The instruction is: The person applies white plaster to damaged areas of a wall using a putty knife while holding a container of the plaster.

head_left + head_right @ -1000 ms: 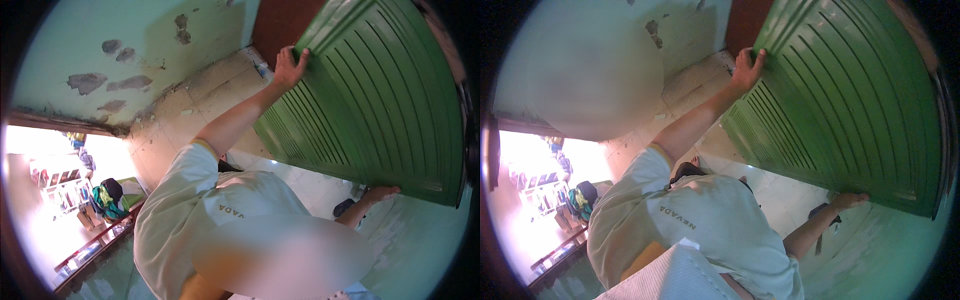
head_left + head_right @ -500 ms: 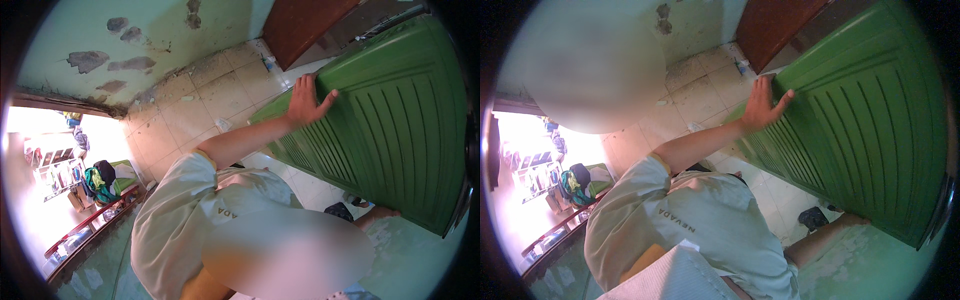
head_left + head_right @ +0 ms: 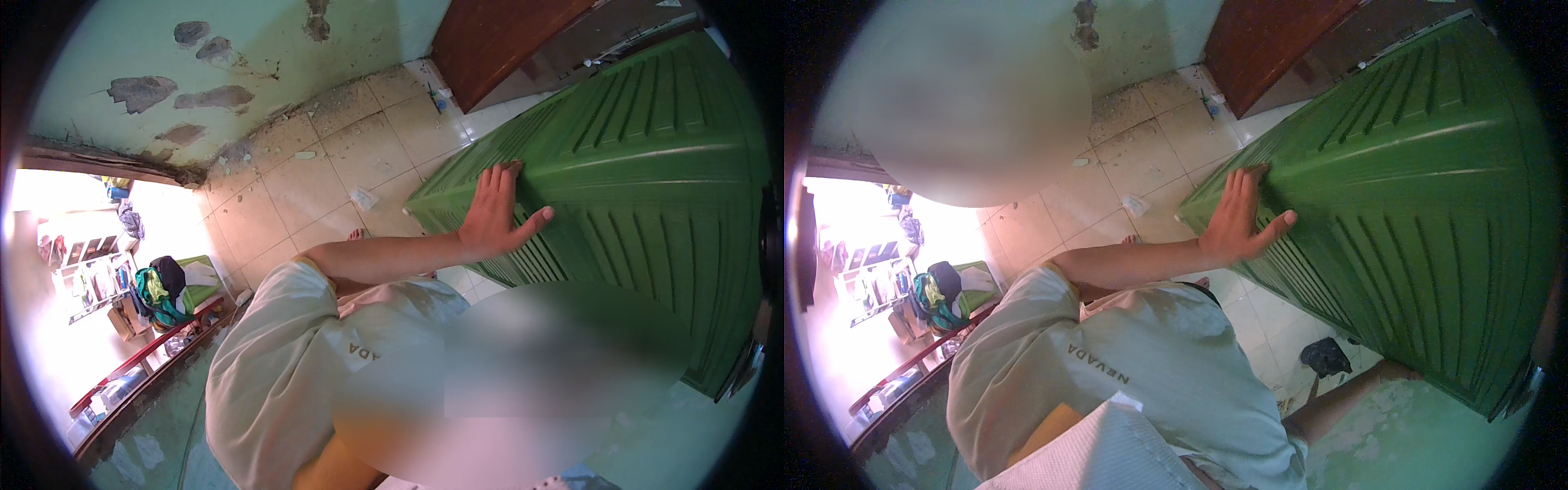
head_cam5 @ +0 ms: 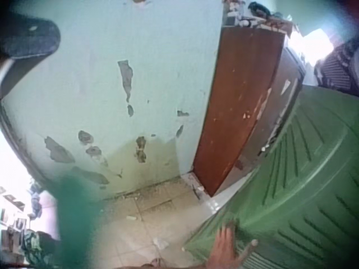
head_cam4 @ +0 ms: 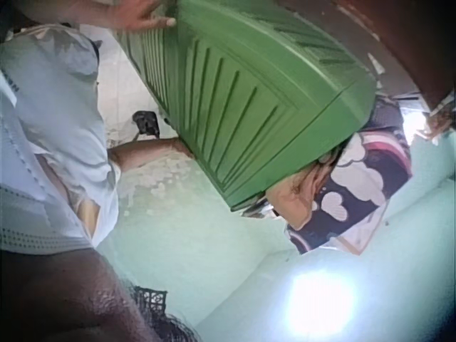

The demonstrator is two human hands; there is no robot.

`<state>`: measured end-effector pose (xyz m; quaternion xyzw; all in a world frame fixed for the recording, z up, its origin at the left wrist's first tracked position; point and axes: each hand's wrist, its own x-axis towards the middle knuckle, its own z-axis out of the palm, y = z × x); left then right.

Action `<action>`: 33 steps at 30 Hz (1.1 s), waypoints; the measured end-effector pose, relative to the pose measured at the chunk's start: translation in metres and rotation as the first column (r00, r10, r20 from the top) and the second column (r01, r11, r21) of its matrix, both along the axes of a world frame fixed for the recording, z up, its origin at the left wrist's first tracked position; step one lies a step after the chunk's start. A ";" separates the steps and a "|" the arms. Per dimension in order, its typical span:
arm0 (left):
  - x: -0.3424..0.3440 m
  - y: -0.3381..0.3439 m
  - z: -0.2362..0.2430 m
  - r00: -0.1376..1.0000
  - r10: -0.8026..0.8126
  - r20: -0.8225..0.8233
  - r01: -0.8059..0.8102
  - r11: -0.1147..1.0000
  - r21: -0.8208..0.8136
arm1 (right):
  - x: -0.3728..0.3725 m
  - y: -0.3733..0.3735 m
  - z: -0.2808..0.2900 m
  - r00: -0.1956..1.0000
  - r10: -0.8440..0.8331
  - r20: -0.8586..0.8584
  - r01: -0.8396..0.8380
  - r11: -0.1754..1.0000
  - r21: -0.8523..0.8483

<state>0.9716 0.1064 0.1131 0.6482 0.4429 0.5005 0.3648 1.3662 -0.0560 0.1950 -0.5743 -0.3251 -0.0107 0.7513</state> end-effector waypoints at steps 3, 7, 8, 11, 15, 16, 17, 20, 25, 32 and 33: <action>-0.003 -0.007 0.000 0.999 -0.039 -0.024 0.039 0.999 -0.005 | 0.002 0.000 0.001 1.000 0.001 0.004 -0.001 1.000 -0.002; -0.007 -0.017 0.003 0.996 -0.086 -0.034 0.085 0.996 -0.014 | 0.005 -0.005 0.003 1.000 -0.007 0.010 0.007 1.000 -0.008; -0.008 -0.018 0.002 0.996 -0.086 -0.037 0.086 0.996 -0.008 | 0.007 -0.003 0.003 1.000 -0.003 0.014 0.003 1.000 -0.016; -0.013 -0.022 0.006 0.993 -0.117 -0.006 0.117 0.993 -0.027 | 0.007 -0.001 0.002 1.000 -0.002 0.023 0.002 1.000 -0.029; -0.017 -0.023 0.005 0.988 -0.153 0.002 0.153 0.987 -0.047 | 0.008 0.001 0.004 0.999 -0.005 0.043 0.008 0.998 -0.066; -0.018 -0.022 0.003 0.988 -0.152 0.002 0.152 0.987 -0.044 | 0.007 0.001 0.003 0.998 -0.015 0.059 0.019 0.997 -0.070; -0.019 -0.021 0.001 0.989 -0.149 0.001 0.148 0.988 -0.042 | 0.007 0.002 0.002 0.998 -0.014 0.062 0.019 0.996 -0.084; -0.022 -0.023 -0.002 0.991 -0.126 -0.039 0.126 0.992 -0.018 | 0.008 0.002 0.004 0.994 -0.029 0.102 0.042 0.991 -0.125; -0.027 -0.021 -0.005 0.988 -0.150 0.034 0.151 0.988 -0.032 | 0.013 0.002 -0.002 0.986 -0.058 0.154 0.084 0.983 -0.166; -0.043 -0.019 -0.016 0.958 -0.252 0.135 0.260 0.965 -0.042 | 0.023 -0.027 -0.013 0.978 -0.143 0.153 0.171 0.968 -0.186; -0.047 -0.016 -0.013 0.956 -0.260 0.135 0.263 0.965 -0.003 | 0.027 -0.030 -0.011 0.978 -0.154 0.143 0.178 0.968 -0.177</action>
